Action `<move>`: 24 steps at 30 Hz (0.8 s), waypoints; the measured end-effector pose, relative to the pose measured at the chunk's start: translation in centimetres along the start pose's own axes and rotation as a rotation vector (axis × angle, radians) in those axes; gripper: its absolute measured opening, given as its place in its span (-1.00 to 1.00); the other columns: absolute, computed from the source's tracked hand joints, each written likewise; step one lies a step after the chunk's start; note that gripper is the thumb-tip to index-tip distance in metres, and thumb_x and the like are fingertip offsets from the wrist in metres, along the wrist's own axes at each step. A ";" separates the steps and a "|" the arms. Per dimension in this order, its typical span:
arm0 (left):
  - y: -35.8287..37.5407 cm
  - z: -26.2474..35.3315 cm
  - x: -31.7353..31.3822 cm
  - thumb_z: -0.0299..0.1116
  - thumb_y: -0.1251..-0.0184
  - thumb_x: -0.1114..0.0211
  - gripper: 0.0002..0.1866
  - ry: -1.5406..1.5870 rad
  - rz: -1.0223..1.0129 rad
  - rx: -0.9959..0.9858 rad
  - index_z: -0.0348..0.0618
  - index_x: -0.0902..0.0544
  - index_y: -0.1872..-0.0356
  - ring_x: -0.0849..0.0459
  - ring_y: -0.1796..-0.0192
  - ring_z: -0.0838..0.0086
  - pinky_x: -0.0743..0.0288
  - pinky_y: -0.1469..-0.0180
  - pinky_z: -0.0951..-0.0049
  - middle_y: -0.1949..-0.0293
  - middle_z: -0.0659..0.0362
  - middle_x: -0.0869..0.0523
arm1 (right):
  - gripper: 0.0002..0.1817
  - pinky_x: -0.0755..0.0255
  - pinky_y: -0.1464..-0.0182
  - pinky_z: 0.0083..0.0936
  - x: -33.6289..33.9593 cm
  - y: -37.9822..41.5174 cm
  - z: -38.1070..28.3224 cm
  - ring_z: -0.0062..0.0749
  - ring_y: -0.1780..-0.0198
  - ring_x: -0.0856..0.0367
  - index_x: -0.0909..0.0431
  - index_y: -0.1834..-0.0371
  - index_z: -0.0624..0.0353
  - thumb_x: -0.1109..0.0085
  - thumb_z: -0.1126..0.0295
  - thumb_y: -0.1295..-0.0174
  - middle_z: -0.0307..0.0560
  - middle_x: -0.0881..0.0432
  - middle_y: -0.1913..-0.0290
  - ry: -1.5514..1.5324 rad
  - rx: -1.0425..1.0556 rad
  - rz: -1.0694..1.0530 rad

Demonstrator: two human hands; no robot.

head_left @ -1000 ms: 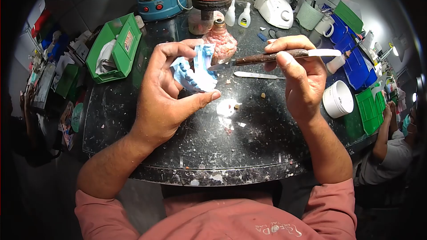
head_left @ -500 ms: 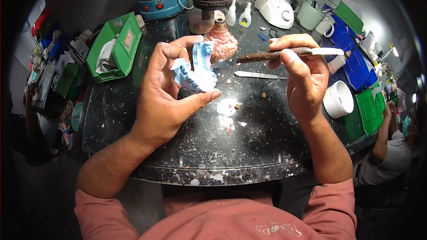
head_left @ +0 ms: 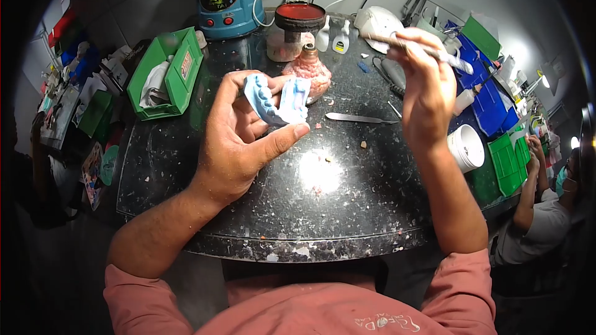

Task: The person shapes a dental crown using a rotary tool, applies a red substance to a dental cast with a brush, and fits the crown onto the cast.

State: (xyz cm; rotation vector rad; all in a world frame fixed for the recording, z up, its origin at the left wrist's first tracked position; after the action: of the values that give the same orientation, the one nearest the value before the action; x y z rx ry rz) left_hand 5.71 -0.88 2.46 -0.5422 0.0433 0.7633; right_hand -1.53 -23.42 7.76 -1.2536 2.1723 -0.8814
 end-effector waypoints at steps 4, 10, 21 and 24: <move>0.1 -0.1 -0.1 -0.65 -0.17 -0.41 -0.36 0.022 0.017 0.084 -0.24 -0.24 -0.22 -0.56 -0.19 0.41 -0.52 -0.15 0.46 -0.20 -0.09 -0.50 | -0.85 -0.47 -0.03 -0.59 -1.8 -3.9 1.0 -0.54 0.11 -0.61 -0.63 0.08 0.26 -0.15 0.45 -0.39 -0.17 -0.65 0.15 0.248 0.104 -0.098; 0.0 0.2 0.3 -0.61 -0.13 -0.43 -0.32 0.058 0.018 0.057 -0.25 -0.24 -0.23 -0.61 -0.04 0.50 -0.60 0.13 0.61 -0.25 -0.20 -0.48 | -0.86 -0.50 0.09 -0.55 -2.8 -5.6 3.6 -0.54 0.20 -0.68 -0.65 0.16 0.19 -0.23 0.40 -0.28 -0.15 -0.73 0.28 0.461 0.131 -0.134; -0.2 -0.7 0.6 -0.64 -0.15 -0.45 -0.45 0.047 0.046 0.123 -0.20 -0.27 -0.04 -0.62 -0.18 0.34 -0.61 0.00 0.55 -0.27 -0.30 -0.45 | -0.82 -0.46 -0.10 -0.54 -1.6 -2.2 2.2 -0.51 0.05 -0.63 -0.62 0.05 0.28 -0.14 0.43 -0.40 -0.13 -0.68 0.15 0.134 0.009 0.006; -0.2 -0.9 0.5 -0.66 -0.12 -0.46 -0.43 0.033 0.034 0.123 -0.20 -0.27 -0.04 -0.59 -0.24 0.27 -0.57 -0.14 0.46 -0.28 -0.31 -0.45 | -0.83 -0.45 -0.09 -0.56 -1.9 -1.7 1.8 -0.47 0.01 -0.61 -0.66 0.04 0.24 -0.16 0.48 -0.37 -0.16 -0.65 0.08 0.416 0.248 -0.148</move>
State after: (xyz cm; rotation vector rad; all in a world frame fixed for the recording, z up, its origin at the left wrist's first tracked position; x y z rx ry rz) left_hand 6.28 -1.09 1.68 -0.4379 0.1291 0.7791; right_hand 1.50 -22.93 7.98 -1.1986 2.1990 -1.5385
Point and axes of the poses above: each hand's wrist, its own y-axis away from the middle knuckle, its own x-axis out of the back of the hand, z = x × y, the point moved 6 cm from there along -y, towards the middle knuckle
